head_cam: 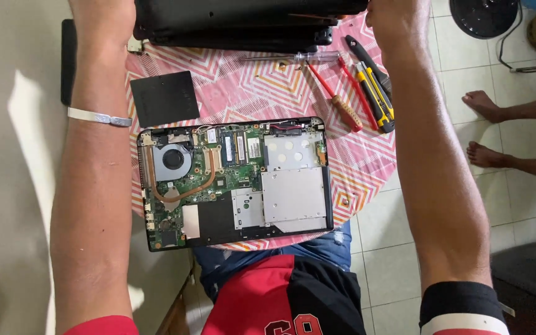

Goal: Disassembling a laptop by removing screws and the back cover, followed by cleaning internal components with a brush.

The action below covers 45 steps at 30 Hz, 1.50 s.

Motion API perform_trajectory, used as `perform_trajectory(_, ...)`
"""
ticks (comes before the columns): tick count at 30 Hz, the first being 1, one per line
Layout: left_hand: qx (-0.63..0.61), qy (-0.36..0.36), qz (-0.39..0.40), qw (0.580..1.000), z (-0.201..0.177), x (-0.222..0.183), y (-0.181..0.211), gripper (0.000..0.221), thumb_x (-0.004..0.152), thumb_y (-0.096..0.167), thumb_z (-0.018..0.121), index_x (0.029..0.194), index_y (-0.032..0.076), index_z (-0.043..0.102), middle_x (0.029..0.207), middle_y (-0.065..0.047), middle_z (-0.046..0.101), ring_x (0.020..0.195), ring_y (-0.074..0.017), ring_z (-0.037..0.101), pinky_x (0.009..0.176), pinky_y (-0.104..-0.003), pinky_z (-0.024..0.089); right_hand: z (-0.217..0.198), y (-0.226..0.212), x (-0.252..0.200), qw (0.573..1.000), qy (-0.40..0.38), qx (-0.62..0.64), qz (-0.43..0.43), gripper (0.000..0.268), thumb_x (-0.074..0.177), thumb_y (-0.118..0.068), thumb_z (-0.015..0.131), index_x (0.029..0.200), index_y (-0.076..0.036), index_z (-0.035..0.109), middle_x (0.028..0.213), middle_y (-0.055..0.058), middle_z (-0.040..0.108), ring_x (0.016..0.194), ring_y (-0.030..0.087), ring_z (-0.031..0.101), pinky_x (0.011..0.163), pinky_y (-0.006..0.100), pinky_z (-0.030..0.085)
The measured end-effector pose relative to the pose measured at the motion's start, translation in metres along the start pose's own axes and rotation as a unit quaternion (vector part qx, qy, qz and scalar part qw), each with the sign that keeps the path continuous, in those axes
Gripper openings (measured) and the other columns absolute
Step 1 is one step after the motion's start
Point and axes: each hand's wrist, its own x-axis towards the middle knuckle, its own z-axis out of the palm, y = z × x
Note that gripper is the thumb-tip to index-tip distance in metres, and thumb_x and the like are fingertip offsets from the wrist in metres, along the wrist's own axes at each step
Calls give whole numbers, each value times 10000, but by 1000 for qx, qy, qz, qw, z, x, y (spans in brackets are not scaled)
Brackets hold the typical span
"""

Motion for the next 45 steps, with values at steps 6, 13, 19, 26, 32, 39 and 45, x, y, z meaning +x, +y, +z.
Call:
perform_trajectory(6, 26, 23, 1, 999, 1, 16, -4, 381, 910, 38, 736, 831, 183, 393, 818, 70, 400, 782, -115, 330, 690, -302, 349, -4, 3, -5, 998, -31, -42, -31, 236, 985, -171, 406, 1017, -73, 618, 782, 28, 604, 636, 84, 589, 531, 228, 466)
perform_trajectory(13, 75, 9, -48, 996, 4, 27, 0, 466, 953, 314, 722, 1316, 33, 636, 1183, -64, 721, 1075, -166, 696, 942, -316, 529, -9, -8, -23, 989, 4, -80, -122, 291, 1018, -221, 605, 1189, 13, 626, 1045, 109, 512, 629, 135, 671, 486, 237, 616)
perform_trajectory(19, 51, -6, 23, 998, -10, 1, 6, 351, 989, 244, 618, 1278, 49, 662, 1078, -23, 736, 959, -123, 663, 848, -293, 525, -23, -8, -137, 973, 68, -154, -160, 379, 915, -71, 534, 1290, -20, 552, 1148, 193, 569, 981, 259, 641, 656, 343, 627)
perform_trajectory(26, 66, 53, 6, 996, -24, -45, 32, 475, 950, 370, 663, 1342, 106, 615, 1243, -128, 710, 1137, -219, 667, 939, -338, 512, -39, 36, -244, 986, -39, -151, 66, 234, 943, -78, 651, 1165, -19, 692, 891, 42, 701, 705, 127, 609, 592, 281, 544)
perform_trajectory(32, 102, 12, -42, 994, 1, -189, 100, 206, 1003, 79, 569, 1177, 30, 667, 891, -69, 699, 605, -138, 617, 572, -243, 542, -39, 50, -286, 969, -104, -200, 102, 244, 875, -120, 679, 1114, -106, 724, 856, 14, 693, 649, 148, 637, 634, 300, 582)
perform_trajectory(39, 158, -273, -180, 932, 40, -295, 99, 325, 929, 231, 679, 1195, 46, 694, 931, -155, 807, 821, -312, 790, 731, -451, 613, -32, 66, -291, 969, -83, -224, 71, 339, 738, -232, 805, 1047, -105, 751, 797, 59, 704, 675, 210, 728, 637, 367, 606)
perform_trajectory(45, 122, -237, -151, 952, 50, -318, 104, 456, 905, 138, 704, 1328, -14, 623, 999, -208, 735, 894, -327, 777, 729, -391, 676, -24, 56, -296, 961, -39, -271, 37, 320, 710, -235, 764, 1005, -115, 726, 764, 42, 665, 662, 213, 712, 678, 379, 579)
